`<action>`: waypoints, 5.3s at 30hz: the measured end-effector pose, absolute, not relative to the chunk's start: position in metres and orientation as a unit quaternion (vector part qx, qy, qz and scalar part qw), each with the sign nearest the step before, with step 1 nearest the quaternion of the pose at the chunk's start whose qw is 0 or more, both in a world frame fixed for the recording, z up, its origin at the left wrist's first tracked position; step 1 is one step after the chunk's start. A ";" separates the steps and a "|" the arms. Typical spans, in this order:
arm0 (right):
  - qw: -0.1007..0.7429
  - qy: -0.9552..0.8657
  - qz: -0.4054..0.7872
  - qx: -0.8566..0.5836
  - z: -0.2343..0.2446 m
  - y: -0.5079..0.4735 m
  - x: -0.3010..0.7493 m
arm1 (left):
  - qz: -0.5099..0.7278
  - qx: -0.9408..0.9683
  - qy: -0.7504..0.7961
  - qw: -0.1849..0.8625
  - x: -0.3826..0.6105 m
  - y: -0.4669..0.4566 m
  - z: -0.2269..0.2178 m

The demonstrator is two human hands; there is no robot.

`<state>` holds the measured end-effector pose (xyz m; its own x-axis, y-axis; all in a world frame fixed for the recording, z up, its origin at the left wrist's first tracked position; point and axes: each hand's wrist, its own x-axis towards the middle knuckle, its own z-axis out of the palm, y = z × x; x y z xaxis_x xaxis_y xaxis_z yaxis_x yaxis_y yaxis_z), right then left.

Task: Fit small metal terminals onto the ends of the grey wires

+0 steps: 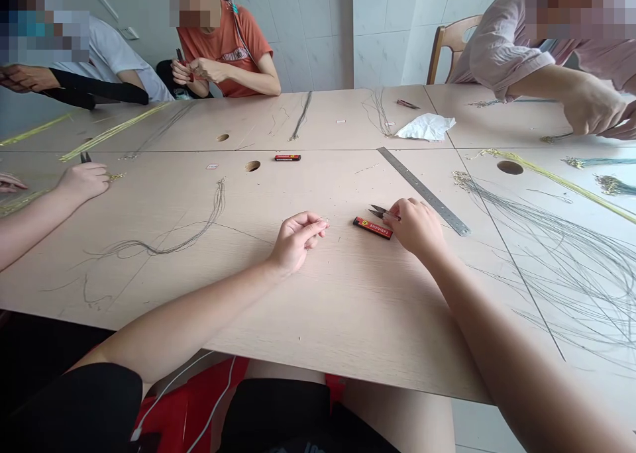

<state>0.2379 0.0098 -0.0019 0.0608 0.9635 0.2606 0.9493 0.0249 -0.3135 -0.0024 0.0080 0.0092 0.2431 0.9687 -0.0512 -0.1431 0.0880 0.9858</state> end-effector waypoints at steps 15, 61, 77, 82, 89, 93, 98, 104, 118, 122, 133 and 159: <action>0.348 -0.704 -0.004 -0.620 0.021 -0.004 0.214 | 0.444 0.452 0.378 0.675 0.002 0.003 0.010; 0.483 -0.818 -0.084 -0.302 0.006 -0.017 0.176 | 0.408 0.394 0.281 0.774 0.002 -0.007 0.010; 0.472 -0.813 -0.086 -0.330 0.007 -0.017 0.176 | 0.419 0.399 0.274 0.768 0.004 -0.007 0.011; 0.470 -0.813 -0.086 -0.333 0.007 -0.017 0.177 | 0.427 0.404 0.280 0.759 0.004 -0.007 0.012; 0.479 -0.809 -0.083 -0.330 0.008 -0.018 0.177 | 0.430 0.409 0.284 0.753 0.004 -0.008 0.013; 0.481 -0.813 -0.064 -0.321 0.007 -0.018 0.177 | 0.430 0.407 0.286 0.753 0.004 -0.008 0.013; 0.492 -0.801 -0.045 -0.337 0.007 -0.018 0.179 | 0.440 0.401 0.297 0.747 0.004 -0.006 0.012; 0.480 -0.818 -0.009 -0.318 0.006 -0.016 0.180 | 0.433 0.400 0.276 0.759 0.003 -0.006 0.011; 0.476 -0.824 -0.026 -0.307 0.004 -0.016 0.177 | 0.420 0.410 0.289 0.756 0.004 -0.008 0.012; 0.483 -0.823 -0.030 -0.299 0.004 -0.016 0.177 | 0.421 0.411 0.291 0.754 0.004 -0.008 0.013; 0.474 -0.816 -0.030 -0.329 0.005 -0.017 0.178 | 0.430 0.420 0.306 0.739 0.005 -0.009 0.014; 0.326 -0.676 -0.074 -0.656 -0.029 0.031 0.249 | 0.479 0.568 0.353 0.568 0.001 -0.007 0.007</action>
<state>0.2488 0.0305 -0.0291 0.0745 0.8395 0.5382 0.9357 0.1278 -0.3287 0.0011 -0.0074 0.0067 0.2913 0.9457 0.1440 -0.1435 -0.1056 0.9840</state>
